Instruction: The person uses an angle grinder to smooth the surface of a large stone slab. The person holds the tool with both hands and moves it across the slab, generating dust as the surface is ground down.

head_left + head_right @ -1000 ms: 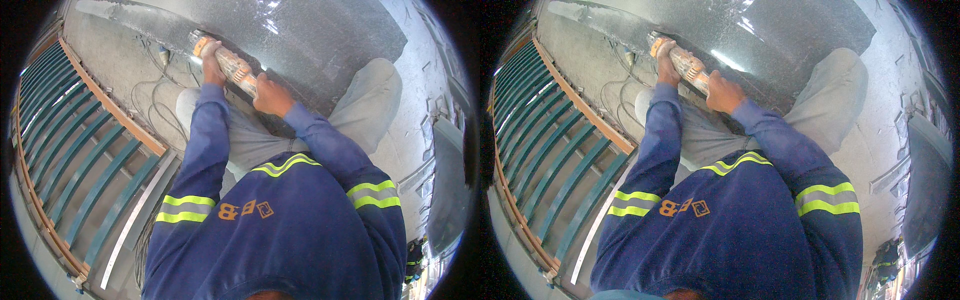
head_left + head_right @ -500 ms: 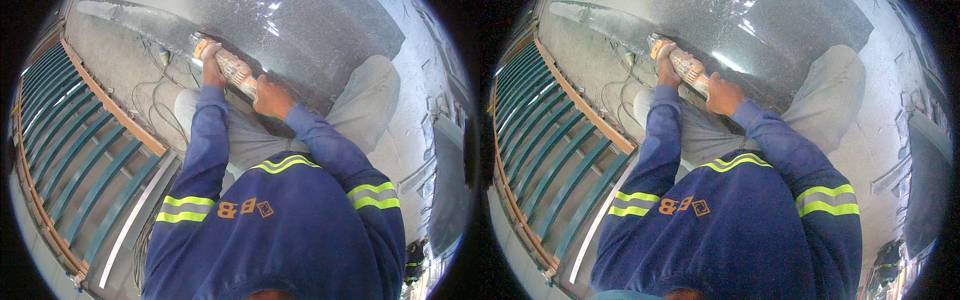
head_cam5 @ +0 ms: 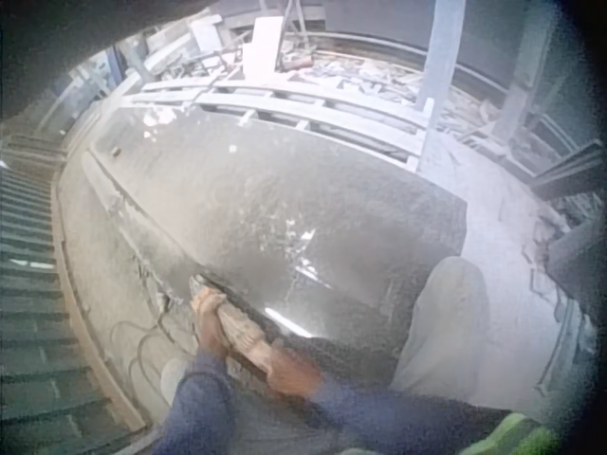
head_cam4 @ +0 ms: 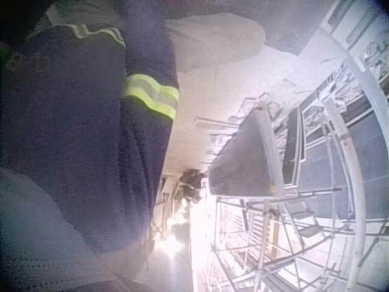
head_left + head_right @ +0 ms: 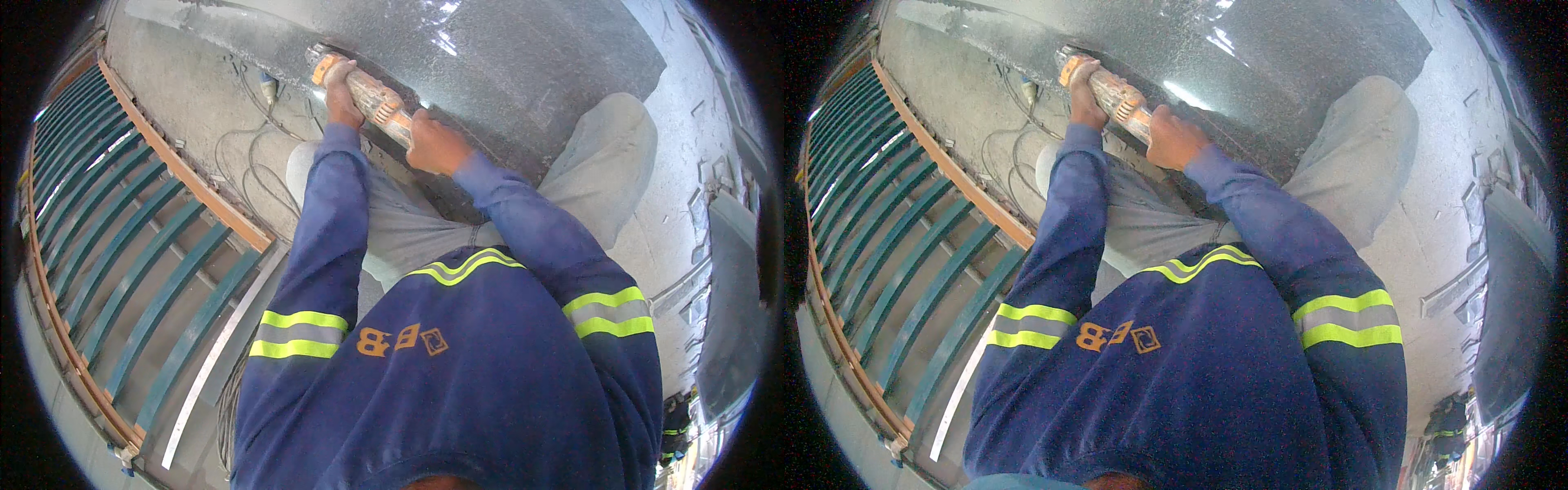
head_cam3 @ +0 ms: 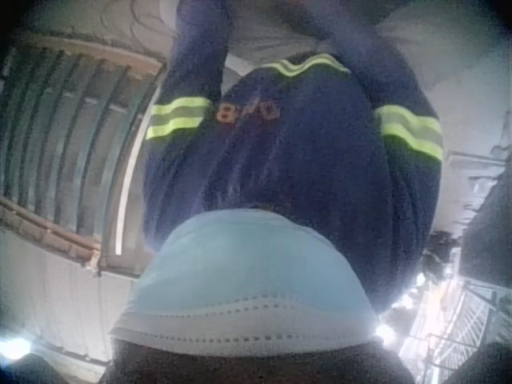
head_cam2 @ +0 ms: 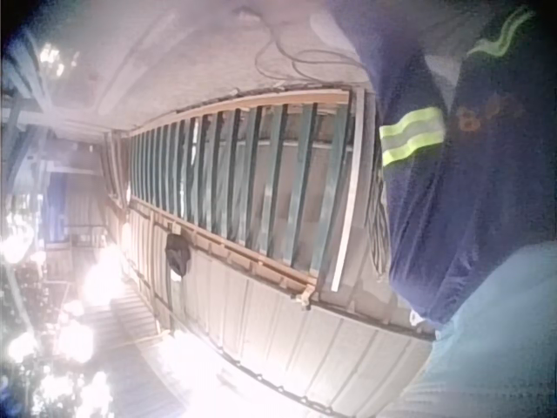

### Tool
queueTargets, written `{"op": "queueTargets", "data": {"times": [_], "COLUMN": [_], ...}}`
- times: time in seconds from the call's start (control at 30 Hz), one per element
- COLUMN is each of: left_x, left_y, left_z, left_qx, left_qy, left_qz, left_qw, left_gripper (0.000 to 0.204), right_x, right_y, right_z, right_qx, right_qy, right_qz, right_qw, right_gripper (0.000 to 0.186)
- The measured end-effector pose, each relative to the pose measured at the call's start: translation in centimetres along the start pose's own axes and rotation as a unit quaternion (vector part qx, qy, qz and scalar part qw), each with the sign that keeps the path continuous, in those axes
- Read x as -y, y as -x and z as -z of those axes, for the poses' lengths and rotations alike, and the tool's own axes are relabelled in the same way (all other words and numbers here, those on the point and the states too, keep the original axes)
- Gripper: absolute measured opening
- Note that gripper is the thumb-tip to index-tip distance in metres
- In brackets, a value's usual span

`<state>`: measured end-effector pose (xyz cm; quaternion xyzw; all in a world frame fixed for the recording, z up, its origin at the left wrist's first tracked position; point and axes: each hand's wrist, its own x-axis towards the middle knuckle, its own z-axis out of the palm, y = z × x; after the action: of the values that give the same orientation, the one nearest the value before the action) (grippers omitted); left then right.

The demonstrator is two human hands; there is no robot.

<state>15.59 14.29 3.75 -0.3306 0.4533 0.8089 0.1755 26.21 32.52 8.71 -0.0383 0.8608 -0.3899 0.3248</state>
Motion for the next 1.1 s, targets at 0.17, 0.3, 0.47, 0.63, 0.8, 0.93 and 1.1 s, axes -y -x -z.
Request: {"op": "queueTargets", "data": {"times": [0.17,0.3,0.47,0.63,0.8,0.93,1.1], "left_x": [-0.4,0.0,0.4,0.5,0.0,0.1,0.2], "left_y": [0.6,3.0,3.1,2.5,1.4,0.4,2.7], "left_z": [-0.4,-2.4,-2.1,-1.6,-1.3,-0.2,-1.7], "left_qx": [0.004,-0.030,-0.040,-0.030,-0.011,-0.007,-0.021], "left_qy": [0.013,0.010,0.019,0.020,0.002,0.003,0.000], "left_qz": [0.013,-0.004,0.006,0.016,-0.005,-0.013,0.017], "left_qw": [1.000,0.999,0.999,0.999,1.000,1.000,1.000], "left_gripper": [0.030,0.026,0.026,0.030,0.028,0.029,0.029], "right_x": [0.7,1.1,1.2,0.6,-0.1,0.3,0.8], "right_y": [0.5,2.2,2.9,2.2,0.4,0.3,2.3], "right_z": [0.7,1.4,1.6,1.0,0.1,0.3,0.9], "right_qx": [0.010,0.018,0.024,0.020,0.012,0.019,0.019], "right_qy": [-0.005,0.015,0.018,0.013,0.011,0.007,0.011], "right_qz": [-0.005,-0.017,-0.028,-0.028,-0.011,-0.010,-0.021], "right_qw": [1.000,1.000,0.999,0.999,1.000,1.000,1.000], "right_gripper": [0.039,0.039,0.043,0.044,0.045,0.046,0.044]}}
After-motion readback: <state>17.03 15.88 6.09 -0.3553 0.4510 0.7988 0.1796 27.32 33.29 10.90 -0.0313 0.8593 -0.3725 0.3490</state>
